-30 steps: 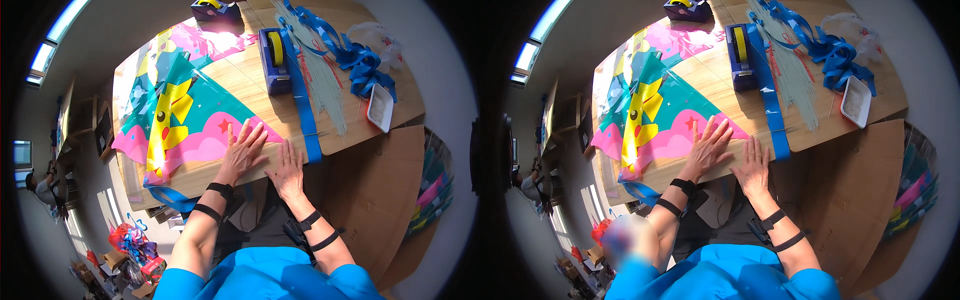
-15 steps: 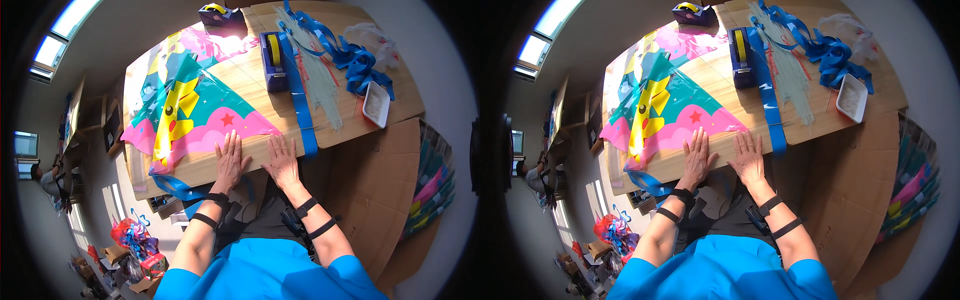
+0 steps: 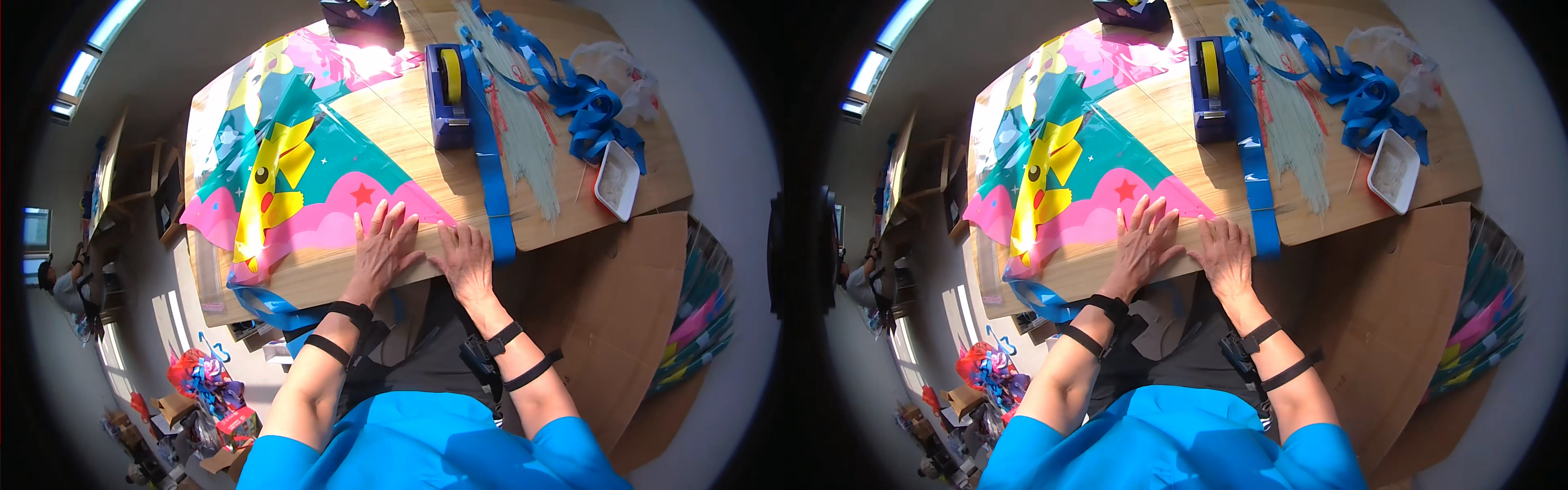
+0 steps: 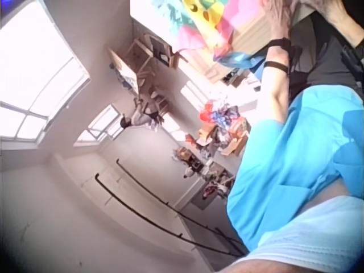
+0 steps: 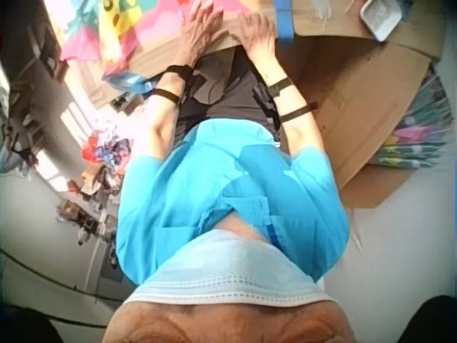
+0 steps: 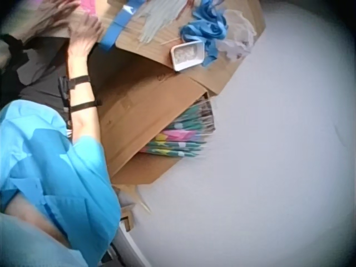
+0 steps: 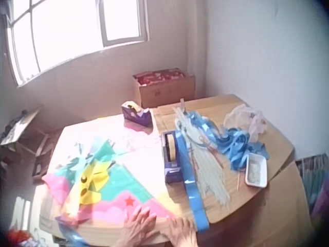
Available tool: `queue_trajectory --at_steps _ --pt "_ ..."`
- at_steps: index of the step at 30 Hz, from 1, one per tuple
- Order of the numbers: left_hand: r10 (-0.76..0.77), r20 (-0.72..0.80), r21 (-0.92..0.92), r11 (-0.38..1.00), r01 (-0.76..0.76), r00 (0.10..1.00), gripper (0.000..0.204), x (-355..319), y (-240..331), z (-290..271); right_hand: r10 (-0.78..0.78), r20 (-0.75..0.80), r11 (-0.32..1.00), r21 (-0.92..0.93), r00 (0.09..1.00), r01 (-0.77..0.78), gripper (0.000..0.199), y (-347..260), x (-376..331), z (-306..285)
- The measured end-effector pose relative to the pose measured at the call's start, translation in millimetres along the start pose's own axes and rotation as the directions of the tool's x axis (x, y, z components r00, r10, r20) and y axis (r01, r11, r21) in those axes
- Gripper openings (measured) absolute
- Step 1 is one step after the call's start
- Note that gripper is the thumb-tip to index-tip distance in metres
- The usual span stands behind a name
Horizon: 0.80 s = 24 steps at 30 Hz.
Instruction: Assembling a Pikachu-themed kite by taping plastic pieces and attaching ribbons.
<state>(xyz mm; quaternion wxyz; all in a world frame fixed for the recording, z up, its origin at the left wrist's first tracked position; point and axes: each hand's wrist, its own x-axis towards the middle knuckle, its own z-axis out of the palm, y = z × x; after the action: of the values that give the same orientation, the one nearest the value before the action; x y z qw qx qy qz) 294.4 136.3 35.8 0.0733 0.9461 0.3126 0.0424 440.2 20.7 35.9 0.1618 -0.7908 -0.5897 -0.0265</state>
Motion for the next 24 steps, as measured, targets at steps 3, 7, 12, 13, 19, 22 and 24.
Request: queue_trajectory --at_steps 3,7,12,13,19,22,24 --pt "-0.013 0.021 0.024 1.0 0.013 1.0 0.077 9 7 -4 -0.007 -0.047 1.0 -0.003 0.999 0.007 0.072 1 0 1" --pt "0.046 0.056 0.056 0.997 -0.05 0.997 0.076 10 3 -12 0.03 -0.008 1.0 0.009 1.0 -0.03 0.072 -2 0 0" --pt "0.119 0.098 0.057 0.991 -0.125 0.988 0.081 7 -4 -19 0.002 0.013 1.0 -0.001 1.0 -0.002 0.072 -8 8 -6" --pt "0.136 0.089 0.065 0.988 -0.142 0.987 0.082 6 -5 -18 0.009 0.02 1.0 -0.02 1.0 -0.008 0.072 -8 13 -2" --pt "0.051 0.132 0.004 0.999 -0.052 0.99 0.086 13 -2 -22 0.06 -0.01 0.993 -0.097 0.998 -0.06 0.068 -4 0 -1" --pt "0.006 0.227 0.109 0.994 -0.031 0.974 0.087 20 12 -30 0.061 -0.029 0.997 -0.05 0.998 -0.062 0.066 -8 9 -8" --pt "0.024 0.194 0.093 0.995 -0.043 0.981 0.088 20 13 -27 0.043 -0.023 0.998 -0.038 0.999 -0.044 0.065 -7 16 -4"
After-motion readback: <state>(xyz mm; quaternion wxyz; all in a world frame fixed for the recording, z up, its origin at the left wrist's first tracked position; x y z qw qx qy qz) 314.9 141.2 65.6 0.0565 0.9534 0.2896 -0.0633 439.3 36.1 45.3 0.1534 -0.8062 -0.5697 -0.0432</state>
